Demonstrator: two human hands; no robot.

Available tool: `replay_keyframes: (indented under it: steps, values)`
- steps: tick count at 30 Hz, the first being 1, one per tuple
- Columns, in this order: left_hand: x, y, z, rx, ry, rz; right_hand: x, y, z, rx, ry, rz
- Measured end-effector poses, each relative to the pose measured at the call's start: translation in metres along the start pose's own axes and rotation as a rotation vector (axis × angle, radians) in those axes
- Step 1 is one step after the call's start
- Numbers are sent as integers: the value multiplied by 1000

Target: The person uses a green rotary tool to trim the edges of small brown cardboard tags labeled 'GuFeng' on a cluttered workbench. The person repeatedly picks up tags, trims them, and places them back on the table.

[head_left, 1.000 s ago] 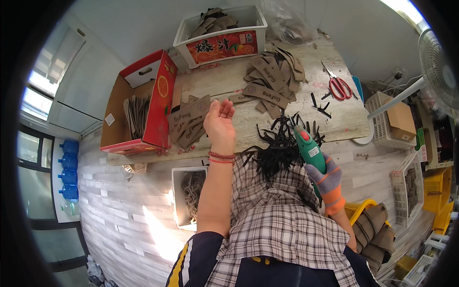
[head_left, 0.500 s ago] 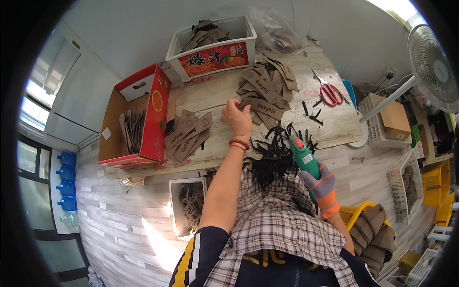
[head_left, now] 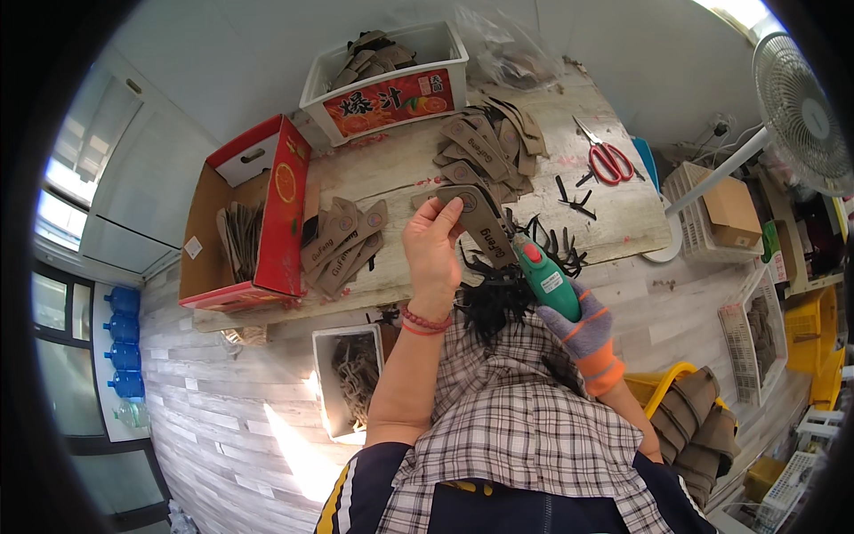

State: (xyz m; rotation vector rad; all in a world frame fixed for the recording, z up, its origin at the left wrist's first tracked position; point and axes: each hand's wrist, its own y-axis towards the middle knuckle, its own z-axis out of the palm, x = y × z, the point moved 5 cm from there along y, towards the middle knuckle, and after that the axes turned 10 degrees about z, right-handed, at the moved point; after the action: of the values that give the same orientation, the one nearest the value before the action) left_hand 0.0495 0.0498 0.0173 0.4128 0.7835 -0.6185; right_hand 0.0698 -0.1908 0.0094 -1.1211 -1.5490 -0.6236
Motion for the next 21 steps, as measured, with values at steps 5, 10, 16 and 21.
replay_keyframes:
  steps: [5,10,16,21]
  values:
    - [14,-10,5,-16,-9,-8,-6,-4,-2,11,-1,22]
    - [29,-16,3,-10,57,-60,-3,-5,-8,3,-31,36]
    - [29,-23,8,30,104,-77,-8,-3,-9,34,35,70]
    - [35,-26,4,87,189,-88,2,-3,-7,75,172,164]
